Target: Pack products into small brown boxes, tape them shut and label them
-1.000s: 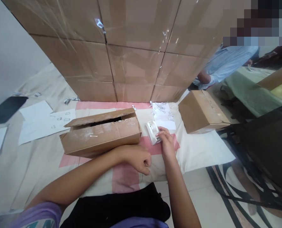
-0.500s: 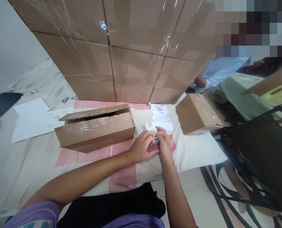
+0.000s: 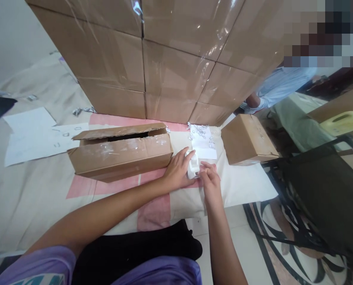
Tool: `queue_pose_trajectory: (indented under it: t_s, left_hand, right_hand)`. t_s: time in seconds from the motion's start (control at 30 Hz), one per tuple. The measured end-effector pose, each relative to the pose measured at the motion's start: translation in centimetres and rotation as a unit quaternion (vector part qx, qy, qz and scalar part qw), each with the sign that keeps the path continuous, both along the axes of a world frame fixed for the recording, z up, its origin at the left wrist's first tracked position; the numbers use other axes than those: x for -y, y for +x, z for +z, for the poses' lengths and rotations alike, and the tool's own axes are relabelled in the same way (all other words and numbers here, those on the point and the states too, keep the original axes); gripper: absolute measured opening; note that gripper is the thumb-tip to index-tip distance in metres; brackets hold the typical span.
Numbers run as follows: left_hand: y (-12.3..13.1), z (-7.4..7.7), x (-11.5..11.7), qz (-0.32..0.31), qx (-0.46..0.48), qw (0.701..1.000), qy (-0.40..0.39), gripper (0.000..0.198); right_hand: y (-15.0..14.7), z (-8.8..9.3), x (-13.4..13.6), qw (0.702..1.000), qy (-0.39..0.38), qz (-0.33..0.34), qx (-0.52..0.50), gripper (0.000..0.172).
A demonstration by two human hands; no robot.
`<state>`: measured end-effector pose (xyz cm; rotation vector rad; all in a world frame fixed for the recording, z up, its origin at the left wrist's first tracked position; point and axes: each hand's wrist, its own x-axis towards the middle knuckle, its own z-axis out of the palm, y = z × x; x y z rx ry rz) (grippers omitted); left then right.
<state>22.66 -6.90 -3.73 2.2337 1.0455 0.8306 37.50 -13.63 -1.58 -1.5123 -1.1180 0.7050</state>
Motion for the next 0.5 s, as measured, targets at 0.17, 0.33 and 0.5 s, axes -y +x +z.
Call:
queue_pose_trajectory:
  t_s: [0.17, 0.33, 0.5]
  left_hand:
    - [-0.1, -0.3, 0.1, -0.002, -0.004, 1.0, 0.02, 0.108]
    - [-0.2, -0.5, 0.2, -0.009, -0.019, 1.0, 0.017, 0.114]
    - [-0.1, -0.5, 0.2, -0.003, -0.011, 1.0, 0.014, 0.11]
  right_hand:
    - [-0.5, -0.4, 2.6, 0.998, -0.035, -0.06, -0.001, 0.045]
    - [-2.5, -1.1, 3.5, 0.978, -0.065, -0.07, -0.185, 0.047]
    - [-3.8, -0.8, 3.5, 0.96, -0.051, -0.094, -0.258, 0.045]
